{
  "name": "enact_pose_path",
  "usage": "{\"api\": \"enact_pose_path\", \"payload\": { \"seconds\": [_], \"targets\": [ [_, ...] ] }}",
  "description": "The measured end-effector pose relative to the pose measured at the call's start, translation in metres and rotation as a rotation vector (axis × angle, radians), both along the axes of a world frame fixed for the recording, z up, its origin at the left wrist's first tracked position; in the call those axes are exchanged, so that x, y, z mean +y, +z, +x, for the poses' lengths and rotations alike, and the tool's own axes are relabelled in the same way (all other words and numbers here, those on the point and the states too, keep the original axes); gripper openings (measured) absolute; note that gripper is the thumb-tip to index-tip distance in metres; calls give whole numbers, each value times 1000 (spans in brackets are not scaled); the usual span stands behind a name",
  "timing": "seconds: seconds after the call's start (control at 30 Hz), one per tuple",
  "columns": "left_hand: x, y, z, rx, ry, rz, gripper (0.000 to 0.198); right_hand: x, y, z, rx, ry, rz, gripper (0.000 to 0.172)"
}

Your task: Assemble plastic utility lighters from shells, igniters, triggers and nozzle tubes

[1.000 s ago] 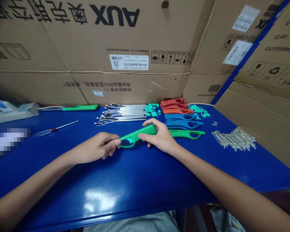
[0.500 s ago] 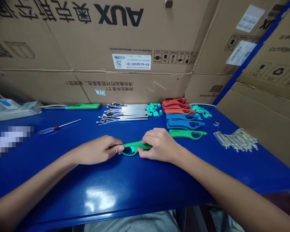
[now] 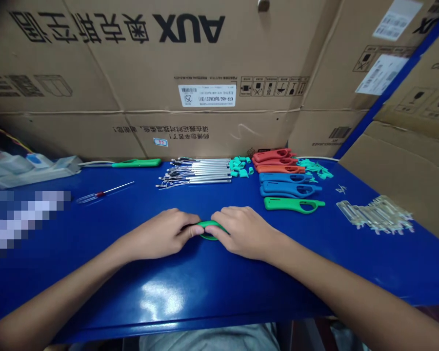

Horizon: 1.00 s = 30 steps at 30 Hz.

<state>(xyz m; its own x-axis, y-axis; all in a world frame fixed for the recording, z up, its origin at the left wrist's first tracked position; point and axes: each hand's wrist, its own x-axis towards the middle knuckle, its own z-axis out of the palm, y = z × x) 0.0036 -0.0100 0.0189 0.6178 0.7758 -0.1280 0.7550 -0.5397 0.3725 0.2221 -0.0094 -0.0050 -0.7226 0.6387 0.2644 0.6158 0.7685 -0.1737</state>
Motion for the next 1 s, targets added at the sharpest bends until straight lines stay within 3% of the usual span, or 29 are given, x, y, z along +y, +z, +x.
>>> {"api": "enact_pose_path", "payload": {
  "seconds": [0.23,0.4,0.53,0.7,0.83,1.0],
  "targets": [
    [16,1,-17,-200,-37,-207,35,7,1,3,20,-77,-69,25],
    [15,0,-20,-167,-86,-78,31,9,-1,6,92,-101,-79,21],
    [7,2,-13,-100,-145,134,29,9,-2,7,176,-124,-115,20],
    [5,-1,-9,40,-137,353,25,6,6,7,95,-90,-114,32],
    [5,-2,-7,109,-137,402,30,7,8,7,58,-14,-113,29],
    [7,0,-10,55,-109,371,29,9,1,7,85,-11,-30,28]
  ]
}}
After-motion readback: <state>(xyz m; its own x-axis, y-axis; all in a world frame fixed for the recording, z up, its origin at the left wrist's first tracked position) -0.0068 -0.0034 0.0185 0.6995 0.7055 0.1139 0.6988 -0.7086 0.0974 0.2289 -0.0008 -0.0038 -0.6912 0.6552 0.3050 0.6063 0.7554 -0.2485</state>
